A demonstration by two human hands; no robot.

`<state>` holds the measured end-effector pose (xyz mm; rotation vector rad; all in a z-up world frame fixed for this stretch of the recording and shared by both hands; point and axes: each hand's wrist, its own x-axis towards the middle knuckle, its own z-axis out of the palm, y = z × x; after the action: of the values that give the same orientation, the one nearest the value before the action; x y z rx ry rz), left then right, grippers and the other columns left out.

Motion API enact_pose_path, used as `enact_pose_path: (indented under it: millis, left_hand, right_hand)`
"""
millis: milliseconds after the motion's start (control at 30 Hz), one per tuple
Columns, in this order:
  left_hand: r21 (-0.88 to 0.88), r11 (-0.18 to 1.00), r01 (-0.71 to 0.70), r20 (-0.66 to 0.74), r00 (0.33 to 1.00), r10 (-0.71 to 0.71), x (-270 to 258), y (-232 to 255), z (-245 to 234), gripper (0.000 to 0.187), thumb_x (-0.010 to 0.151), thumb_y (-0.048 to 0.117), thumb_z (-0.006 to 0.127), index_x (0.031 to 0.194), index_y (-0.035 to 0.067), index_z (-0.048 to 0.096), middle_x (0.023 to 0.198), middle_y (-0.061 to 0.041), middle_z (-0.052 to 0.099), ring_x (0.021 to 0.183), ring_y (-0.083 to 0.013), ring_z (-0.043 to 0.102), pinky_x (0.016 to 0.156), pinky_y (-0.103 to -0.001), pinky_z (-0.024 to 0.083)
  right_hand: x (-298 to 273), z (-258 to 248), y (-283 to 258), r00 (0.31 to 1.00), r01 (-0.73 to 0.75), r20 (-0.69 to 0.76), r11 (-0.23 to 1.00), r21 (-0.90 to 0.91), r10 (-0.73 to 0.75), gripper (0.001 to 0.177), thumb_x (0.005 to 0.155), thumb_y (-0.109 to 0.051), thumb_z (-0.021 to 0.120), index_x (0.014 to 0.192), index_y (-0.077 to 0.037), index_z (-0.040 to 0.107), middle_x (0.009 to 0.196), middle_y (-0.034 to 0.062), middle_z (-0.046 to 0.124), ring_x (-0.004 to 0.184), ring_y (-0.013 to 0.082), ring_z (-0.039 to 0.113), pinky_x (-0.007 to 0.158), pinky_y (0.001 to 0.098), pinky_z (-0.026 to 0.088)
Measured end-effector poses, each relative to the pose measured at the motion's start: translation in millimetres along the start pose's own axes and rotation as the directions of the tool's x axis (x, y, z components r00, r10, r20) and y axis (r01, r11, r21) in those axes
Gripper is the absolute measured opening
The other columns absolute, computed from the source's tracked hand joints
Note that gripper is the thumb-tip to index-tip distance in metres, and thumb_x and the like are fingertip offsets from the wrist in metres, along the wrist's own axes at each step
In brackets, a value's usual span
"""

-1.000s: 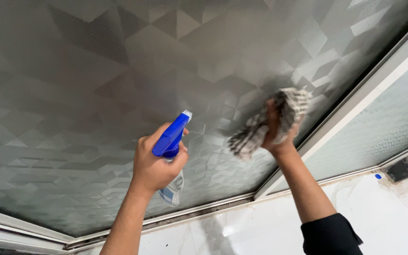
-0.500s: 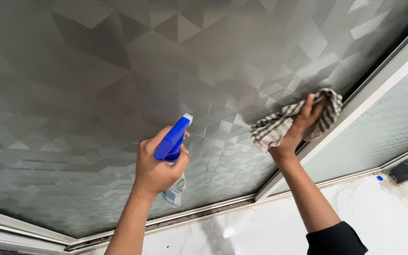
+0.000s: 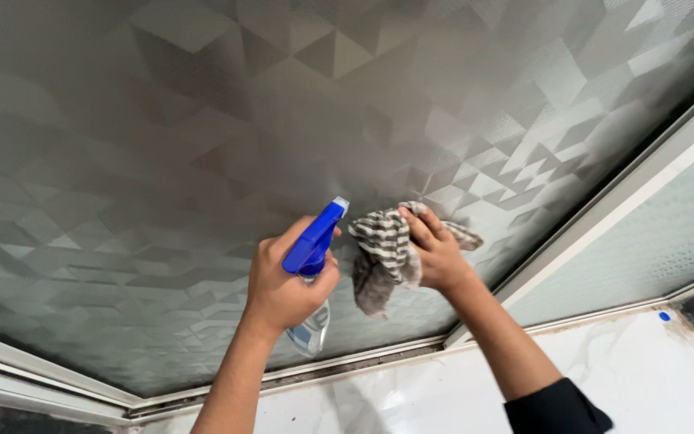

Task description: The person cleans a frosted glass sliding door using a spray bottle and a cloth. They repeatedly spray the surface and wipe it in sections, moving from the upper left to the lower right.

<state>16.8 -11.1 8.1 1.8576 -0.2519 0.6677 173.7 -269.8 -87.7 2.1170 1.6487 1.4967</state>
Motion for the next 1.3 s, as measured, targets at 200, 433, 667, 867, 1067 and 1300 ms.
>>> enact_pose_path:
  millis: [200,433,667,867,1067,1300]
  left_hand:
    - [-0.029,1.000,0.005,0.015,1.000,-0.005,1.9,4.6,-2.9,0.032,0.075,0.007,0.069,0.107,0.010,0.071,0.072,-0.003,0.074,0.065,-0.0140,0.077,0.064,-0.027,0.058]
    - [-0.007,1.000,0.023,0.017,1.000,-0.023,5.8,6.9,-0.6,0.030,0.075,0.006,0.070,0.105,0.008,0.071,0.071,-0.003,0.073,0.063,-0.0138,0.076,0.062,-0.027,0.057]
    - [-0.025,0.999,0.023,0.010,1.000,-0.022,7.4,4.2,0.4,0.031,0.074,0.006,0.070,0.105,0.008,0.071,0.071,-0.003,0.073,0.062,-0.0139,0.075,0.062,-0.027,0.058]
    - [-0.020,0.999,0.027,0.022,0.999,-0.027,11.2,5.5,-3.7,0.031,0.075,0.007,0.070,0.106,0.008,0.071,0.069,-0.003,0.073,0.061,-0.0147,0.075,0.061,-0.028,0.058]
    - [-0.008,1.000,0.022,0.022,1.000,-0.022,13.8,7.6,-6.3,0.032,0.075,0.007,0.070,0.107,0.008,0.071,0.069,-0.003,0.073,0.060,-0.0151,0.075,0.060,-0.028,0.058]
    - [-0.007,1.000,0.026,0.013,1.000,-0.026,10.8,4.0,0.6,0.031,0.075,0.007,0.070,0.106,0.008,0.070,0.069,-0.003,0.072,0.059,-0.0152,0.075,0.059,-0.028,0.057]
  right_hand:
    - [-22.9,-20.1,42.5,0.958,-0.256,-0.143,0.965,-0.052,0.247,0.087,0.080,-0.066,0.069,0.139,-0.004,0.058,0.139,0.0224,0.056,0.135,0.0465,0.040,0.117,0.0579,0.022]
    - [-105.2,-13.1,79.5,0.830,-0.493,-0.272,0.869,0.052,0.487,0.063,0.105,-0.027,0.060,0.156,0.003,0.039,0.155,0.0174,0.042,0.150,0.0354,0.041,0.132,0.0502,0.032]
    - [-145.4,20.5,82.4,0.534,-0.656,-0.261,0.589,0.472,0.804,0.071,0.114,-0.033,0.049,0.165,0.007,0.017,0.174,0.0211,0.016,0.164,0.0338,0.018,0.138,0.0437,0.017]
    - [-41.8,-14.8,45.5,0.648,-0.660,-0.271,0.702,0.267,0.712,0.073,0.104,-0.036,0.057,0.157,0.003,0.026,0.165,0.0181,0.025,0.158,0.0335,0.022,0.133,0.0453,0.018]
    - [2.8,-13.5,25.3,0.871,-0.449,-0.061,0.842,0.300,0.487,0.070,0.093,-0.042,0.066,0.147,-0.003,0.044,0.153,0.0149,0.040,0.149,0.0338,0.033,0.127,0.0479,0.022]
    - [13.2,5.3,-28.8,0.988,-0.136,-0.068,0.991,0.003,0.136,0.056,0.092,-0.044,0.062,0.142,-0.020,0.061,0.148,0.0075,0.051,0.143,0.0413,0.041,0.123,0.0591,0.020]
